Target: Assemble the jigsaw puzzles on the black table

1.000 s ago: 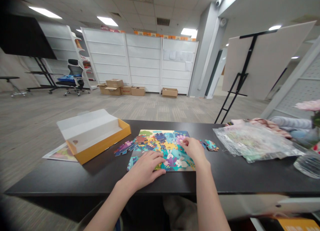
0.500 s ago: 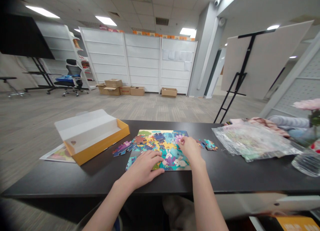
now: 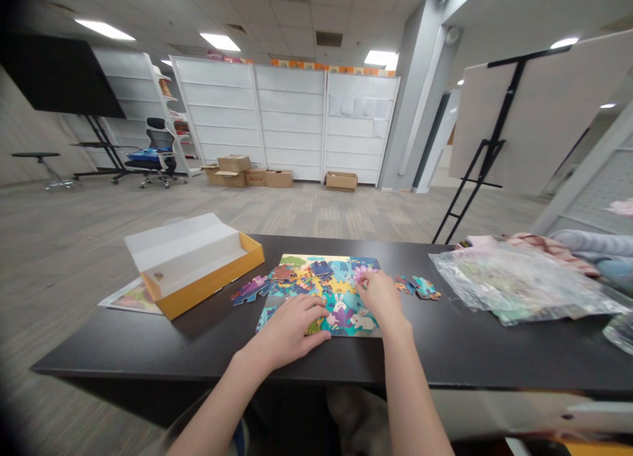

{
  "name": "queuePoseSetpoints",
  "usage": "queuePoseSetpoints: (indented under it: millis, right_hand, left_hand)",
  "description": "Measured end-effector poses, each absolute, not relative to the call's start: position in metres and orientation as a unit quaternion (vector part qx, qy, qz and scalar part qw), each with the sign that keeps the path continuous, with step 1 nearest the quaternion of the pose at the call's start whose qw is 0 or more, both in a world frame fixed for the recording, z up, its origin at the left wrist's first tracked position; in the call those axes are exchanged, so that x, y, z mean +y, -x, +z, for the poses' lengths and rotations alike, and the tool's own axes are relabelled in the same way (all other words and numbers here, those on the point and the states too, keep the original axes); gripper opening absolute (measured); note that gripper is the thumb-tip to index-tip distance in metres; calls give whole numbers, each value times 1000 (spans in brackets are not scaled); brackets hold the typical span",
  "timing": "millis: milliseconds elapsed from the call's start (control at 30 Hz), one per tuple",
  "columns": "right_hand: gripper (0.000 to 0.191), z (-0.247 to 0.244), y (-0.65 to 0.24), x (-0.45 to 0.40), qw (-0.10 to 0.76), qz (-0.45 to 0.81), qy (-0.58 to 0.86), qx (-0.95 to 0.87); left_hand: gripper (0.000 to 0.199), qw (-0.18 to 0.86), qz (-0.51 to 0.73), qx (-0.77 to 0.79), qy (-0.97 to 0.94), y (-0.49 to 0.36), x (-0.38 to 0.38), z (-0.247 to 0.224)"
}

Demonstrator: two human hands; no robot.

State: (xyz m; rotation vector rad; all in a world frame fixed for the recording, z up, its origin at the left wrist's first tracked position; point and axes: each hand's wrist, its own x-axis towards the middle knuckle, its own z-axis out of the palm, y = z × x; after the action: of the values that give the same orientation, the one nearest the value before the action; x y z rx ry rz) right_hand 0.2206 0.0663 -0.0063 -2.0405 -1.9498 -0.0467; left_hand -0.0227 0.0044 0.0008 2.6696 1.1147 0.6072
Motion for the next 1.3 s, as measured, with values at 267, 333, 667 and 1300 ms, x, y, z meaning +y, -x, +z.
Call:
queuePoseSetpoints:
  millis: [267, 333, 667, 1300]
  right_hand:
    - [18, -7, -219, 71, 172, -4, 708, -685]
    - [17, -7, -219, 71, 179, 0, 710, -681]
    - [15, -2, -215, 71, 188, 36, 718, -670]
    - [12, -2, -212, 69, 223, 72, 701, -673]
  left_hand:
    - [24, 91, 205, 380, -897, 22, 4, 1]
    - [24, 90, 204, 378, -899, 22, 5, 1]
    - [25, 98, 199, 382, -897, 22, 7, 1]
    - [24, 95, 194, 378, -900, 27, 12, -6]
